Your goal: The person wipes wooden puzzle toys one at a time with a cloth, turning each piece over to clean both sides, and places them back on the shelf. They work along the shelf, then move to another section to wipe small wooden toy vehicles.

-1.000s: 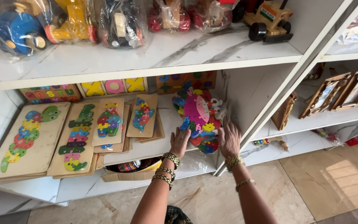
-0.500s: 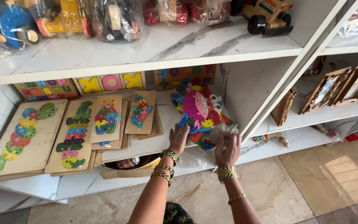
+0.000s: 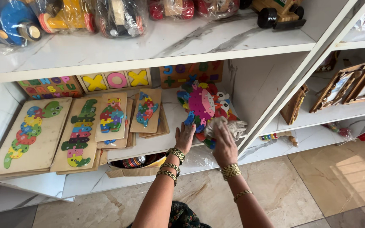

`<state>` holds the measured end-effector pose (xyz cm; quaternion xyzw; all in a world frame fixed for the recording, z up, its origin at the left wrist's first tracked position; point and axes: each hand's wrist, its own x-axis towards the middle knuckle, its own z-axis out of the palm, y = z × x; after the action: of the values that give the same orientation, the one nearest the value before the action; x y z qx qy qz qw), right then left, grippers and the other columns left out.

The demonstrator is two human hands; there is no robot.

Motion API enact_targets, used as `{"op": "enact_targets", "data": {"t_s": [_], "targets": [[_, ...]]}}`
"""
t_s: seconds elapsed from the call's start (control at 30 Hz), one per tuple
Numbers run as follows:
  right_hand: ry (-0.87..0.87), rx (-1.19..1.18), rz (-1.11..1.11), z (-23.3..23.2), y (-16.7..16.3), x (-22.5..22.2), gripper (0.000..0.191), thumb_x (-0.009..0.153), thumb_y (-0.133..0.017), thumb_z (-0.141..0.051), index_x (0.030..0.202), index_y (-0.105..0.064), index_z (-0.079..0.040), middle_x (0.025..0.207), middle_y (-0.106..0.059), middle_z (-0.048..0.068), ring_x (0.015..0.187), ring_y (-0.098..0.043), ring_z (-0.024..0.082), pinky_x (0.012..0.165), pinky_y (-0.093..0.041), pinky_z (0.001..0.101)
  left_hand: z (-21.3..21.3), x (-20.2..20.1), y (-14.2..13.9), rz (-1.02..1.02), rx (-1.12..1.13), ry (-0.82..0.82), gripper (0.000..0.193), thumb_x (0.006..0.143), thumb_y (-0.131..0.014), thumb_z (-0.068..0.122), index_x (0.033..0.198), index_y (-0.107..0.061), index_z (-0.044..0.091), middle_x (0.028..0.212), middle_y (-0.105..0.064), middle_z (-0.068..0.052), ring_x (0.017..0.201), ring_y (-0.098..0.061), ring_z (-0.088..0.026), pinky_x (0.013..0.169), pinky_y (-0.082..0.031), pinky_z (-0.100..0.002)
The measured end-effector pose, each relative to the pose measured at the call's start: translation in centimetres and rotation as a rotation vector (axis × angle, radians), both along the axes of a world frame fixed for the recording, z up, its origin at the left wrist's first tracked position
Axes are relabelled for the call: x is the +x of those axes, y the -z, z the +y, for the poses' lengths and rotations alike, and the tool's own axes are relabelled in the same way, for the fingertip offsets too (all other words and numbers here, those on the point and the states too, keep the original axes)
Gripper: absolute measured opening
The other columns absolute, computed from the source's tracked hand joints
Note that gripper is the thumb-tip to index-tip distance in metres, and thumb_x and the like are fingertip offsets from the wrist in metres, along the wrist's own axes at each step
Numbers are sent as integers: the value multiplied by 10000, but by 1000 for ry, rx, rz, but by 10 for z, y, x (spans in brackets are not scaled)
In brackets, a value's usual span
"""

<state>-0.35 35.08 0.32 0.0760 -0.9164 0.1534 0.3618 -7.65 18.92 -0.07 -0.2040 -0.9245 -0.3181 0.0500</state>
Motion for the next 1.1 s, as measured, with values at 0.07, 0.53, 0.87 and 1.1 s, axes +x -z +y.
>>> {"op": "enact_targets", "data": {"t_s": [0.07,0.53,0.87,1.1], "targets": [[17,-65,38,6,5,7,502,949,-541,16,1450,-553,-6,1570,-491,149,1517,-399,302,1249,-341,435,0,1,0,-38,11,-3,532,1125,-190,403,1591,-276,162,1690,-251,-84,1577,-120,-378,1234,-10,-570],[10,-103,-24,7,4,29,376,780,-796,-282,1070,-714,-57,1127,-655,93,1087,-615,306,992,-457,468,-1,1,4,92,-23,9,490,1121,-235,299,1600,-280,203,1673,-287,-93,1569,-153,-411,1234,-50,-609],[-19,-559,-271,12,-34,-5,223,925,-656,-302,987,-733,-102,1078,-729,33,949,-740,194,861,-588,355,-4,4,-3,215,-213,19,646,1009,-350,127,1632,-197,198,1696,-213,-131,1568,-121,-434,1210,-59,-633],[158,36,-94,-18,-53,-34,620,899,-677,-455,1412,-572,-121,1530,-448,190,1409,-378,438,1126,-304,600,-3,5,-10,138,-181,18,608,1045,-390,99,1614,-212,219,1706,-177,-101,1565,-109,-412,1218,-46,-630]]}}
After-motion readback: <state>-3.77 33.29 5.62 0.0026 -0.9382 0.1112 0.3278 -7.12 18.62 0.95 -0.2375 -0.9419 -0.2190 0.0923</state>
